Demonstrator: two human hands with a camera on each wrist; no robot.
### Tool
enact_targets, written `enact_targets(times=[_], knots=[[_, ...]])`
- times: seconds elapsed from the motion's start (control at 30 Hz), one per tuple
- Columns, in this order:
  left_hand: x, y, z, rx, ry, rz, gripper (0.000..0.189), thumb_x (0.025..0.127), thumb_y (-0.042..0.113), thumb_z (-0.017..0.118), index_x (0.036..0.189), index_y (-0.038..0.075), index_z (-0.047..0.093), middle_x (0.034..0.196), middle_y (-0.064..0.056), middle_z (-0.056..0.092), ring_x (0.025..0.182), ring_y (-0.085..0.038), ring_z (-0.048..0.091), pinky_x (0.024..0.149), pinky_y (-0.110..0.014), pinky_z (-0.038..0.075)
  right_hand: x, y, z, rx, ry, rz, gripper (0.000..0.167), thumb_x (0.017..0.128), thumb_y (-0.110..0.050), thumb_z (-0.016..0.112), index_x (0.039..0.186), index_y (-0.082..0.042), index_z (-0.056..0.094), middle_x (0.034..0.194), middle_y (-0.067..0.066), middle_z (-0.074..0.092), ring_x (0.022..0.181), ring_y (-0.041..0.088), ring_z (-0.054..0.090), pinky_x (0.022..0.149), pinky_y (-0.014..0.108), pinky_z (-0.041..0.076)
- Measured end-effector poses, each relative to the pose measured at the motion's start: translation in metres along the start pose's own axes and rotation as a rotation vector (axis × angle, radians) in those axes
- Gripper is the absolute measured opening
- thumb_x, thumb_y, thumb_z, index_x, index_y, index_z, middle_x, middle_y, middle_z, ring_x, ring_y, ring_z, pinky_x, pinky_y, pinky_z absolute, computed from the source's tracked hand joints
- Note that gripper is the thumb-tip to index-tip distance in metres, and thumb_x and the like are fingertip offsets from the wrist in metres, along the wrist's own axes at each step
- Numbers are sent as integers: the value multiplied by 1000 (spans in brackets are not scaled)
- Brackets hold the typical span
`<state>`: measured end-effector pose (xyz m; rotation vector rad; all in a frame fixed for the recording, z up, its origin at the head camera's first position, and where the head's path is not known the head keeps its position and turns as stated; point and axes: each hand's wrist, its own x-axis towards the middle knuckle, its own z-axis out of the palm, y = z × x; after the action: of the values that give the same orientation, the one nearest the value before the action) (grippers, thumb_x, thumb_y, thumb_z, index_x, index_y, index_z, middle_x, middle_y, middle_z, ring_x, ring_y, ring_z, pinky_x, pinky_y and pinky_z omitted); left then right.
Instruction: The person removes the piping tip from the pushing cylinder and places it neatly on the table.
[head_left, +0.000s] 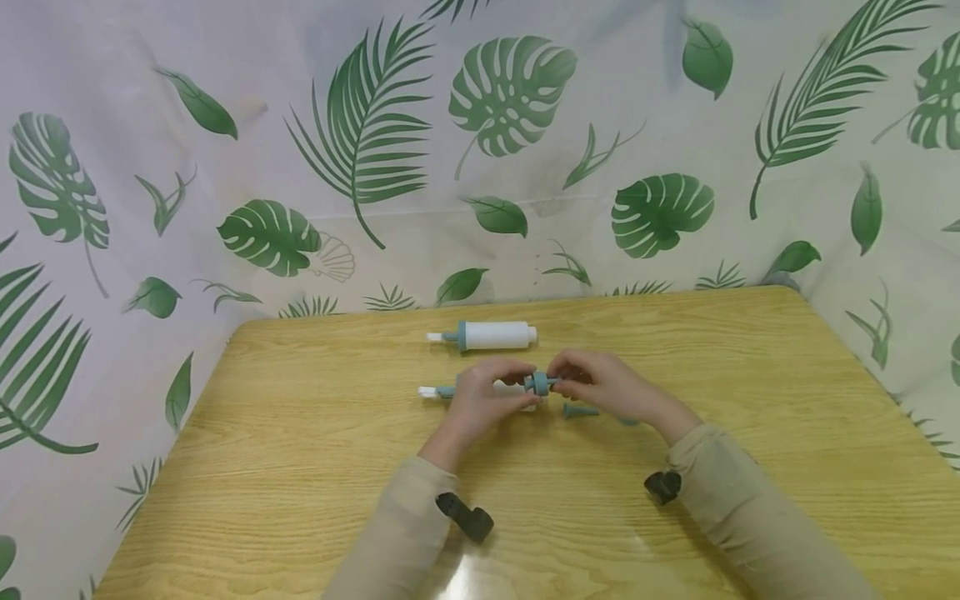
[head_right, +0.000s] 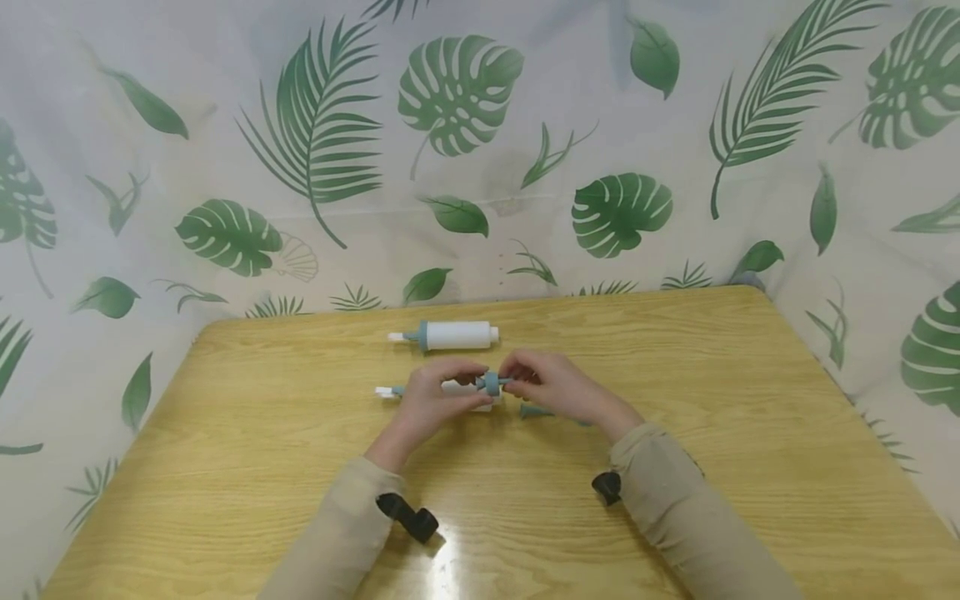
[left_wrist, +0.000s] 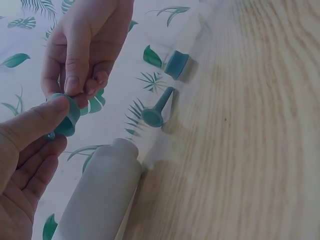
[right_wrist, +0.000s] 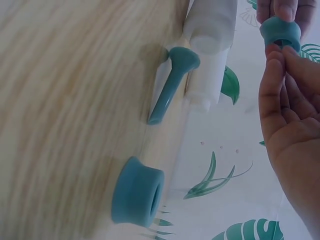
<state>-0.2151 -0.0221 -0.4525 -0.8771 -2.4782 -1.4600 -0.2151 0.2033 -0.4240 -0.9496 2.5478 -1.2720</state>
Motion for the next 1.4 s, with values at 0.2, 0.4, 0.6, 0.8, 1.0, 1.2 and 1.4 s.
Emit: enact_targets(times=[0.2,0.4,0.6,0.8,1.0,1.2,1.4], knots=[[0,1,1,20,11,-2,32,75,15,82,105,8,73,100,-1,70,89,-18,63,76,-30,53,0,-1,0,13,-2,28,12,93,-8,62,104,-6,60,95,2,65,88,17,63,72,29,54],[1,2,2,22,4,-8,34,75,18,81,107,8,73,102,-1,69,89,-15,62,76,-24,51,0,0,0,18,-1,31,19,93,-7,61,112,-6,58,96,2,66,88,20,64,73,30,54],[2,2,1,13,-3,-23,33,76,19,81,106,10,73,103,0,70,90,-17,62,77,-24,51,1,1,-1,-28,2,16,27,93,-11,63,119,-8,59,98,0,67,89,15,64,75,31,53],[2,2,1,6,-2,-21,32,75,20,81,105,12,74,103,1,70,89,-13,61,77,-29,52,0,1,-1,-32,1,17,31,90,-18,67,119,-11,60,97,-3,66,88,12,62,76,31,52],[1,4,0,-21,11,-28,32,76,19,81,106,10,73,103,-1,70,89,-11,60,77,-33,53,1,0,0,-20,2,24,31,91,-20,66,120,-9,60,99,-2,66,90,13,62,79,31,52],[-1,5,0,-53,35,-64,32,75,19,82,104,9,73,99,0,70,87,-12,61,77,-36,53,1,-2,0,-17,3,16,30,92,-18,66,119,-8,60,100,0,66,92,14,62,80,31,52],[-2,4,-1,-37,68,-45,32,74,15,82,100,1,71,97,-6,69,85,-17,63,76,-40,54,1,0,-1,-25,25,-4,29,91,-17,67,117,-8,61,100,-1,65,90,13,62,79,30,53]])
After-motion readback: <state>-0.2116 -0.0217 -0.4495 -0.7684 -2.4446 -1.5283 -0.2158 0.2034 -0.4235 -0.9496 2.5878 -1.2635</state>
